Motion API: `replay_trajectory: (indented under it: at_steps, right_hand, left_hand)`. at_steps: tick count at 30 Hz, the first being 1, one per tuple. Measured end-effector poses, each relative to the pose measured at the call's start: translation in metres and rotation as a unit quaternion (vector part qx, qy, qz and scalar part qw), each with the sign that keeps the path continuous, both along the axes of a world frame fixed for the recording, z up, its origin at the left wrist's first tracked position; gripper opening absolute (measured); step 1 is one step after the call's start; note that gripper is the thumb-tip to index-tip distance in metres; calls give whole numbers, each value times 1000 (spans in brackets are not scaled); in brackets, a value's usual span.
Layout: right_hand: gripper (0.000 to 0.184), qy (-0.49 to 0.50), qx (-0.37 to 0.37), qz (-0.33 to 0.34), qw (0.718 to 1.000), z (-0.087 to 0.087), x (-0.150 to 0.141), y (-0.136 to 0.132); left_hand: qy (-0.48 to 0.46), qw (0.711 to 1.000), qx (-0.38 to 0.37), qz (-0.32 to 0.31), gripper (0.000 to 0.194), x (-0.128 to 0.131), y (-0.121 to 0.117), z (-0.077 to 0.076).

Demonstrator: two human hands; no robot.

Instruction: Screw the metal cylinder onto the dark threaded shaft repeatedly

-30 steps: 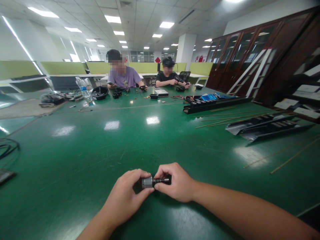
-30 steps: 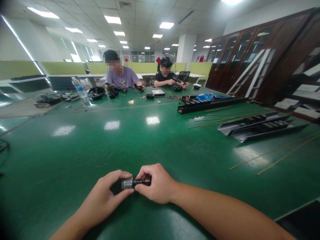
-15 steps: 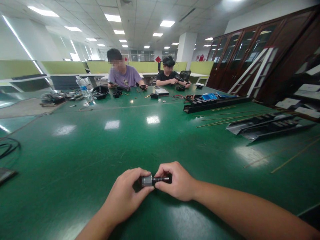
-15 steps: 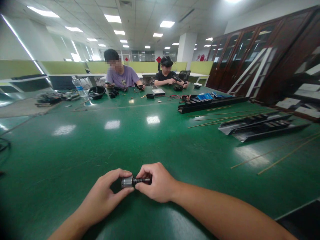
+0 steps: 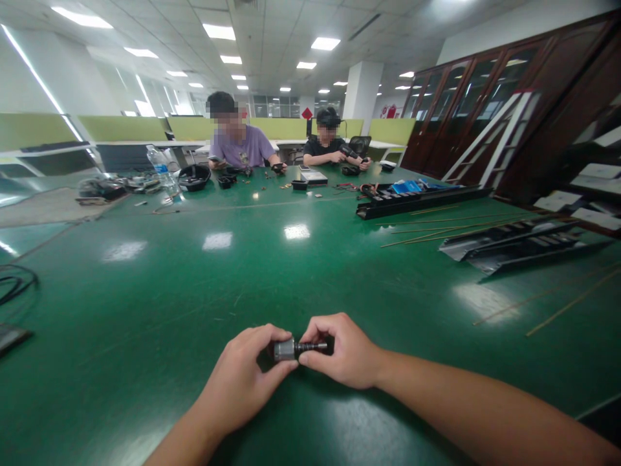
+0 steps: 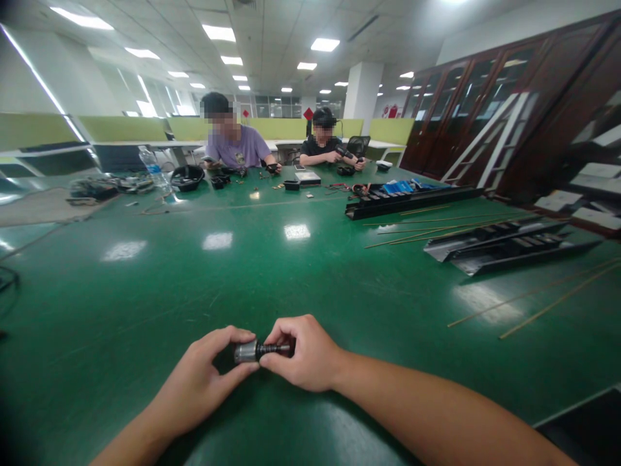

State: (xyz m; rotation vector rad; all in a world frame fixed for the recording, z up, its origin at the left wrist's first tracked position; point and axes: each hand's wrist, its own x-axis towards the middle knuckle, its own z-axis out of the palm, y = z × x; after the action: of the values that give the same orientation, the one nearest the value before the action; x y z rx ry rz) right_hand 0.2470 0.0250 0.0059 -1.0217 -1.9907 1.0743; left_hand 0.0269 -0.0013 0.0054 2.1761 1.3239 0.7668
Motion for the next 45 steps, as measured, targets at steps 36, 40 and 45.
replay_trajectory:
  at_steps: [36,40,45]
  right_hand:
    - [12,-4,9,-6,1000,-2,1,3]
    - [12,-4,4,-8,1000,-2,1,2]
    - [12,-2,3,-10,1000,-1,1,2]
  left_hand:
    - [21,999,-33,22,28,-1,1,2]
    - [21,999,-35,20,28,-1,1,3]
    - [18,999,-29,19,28,-1,1,2]
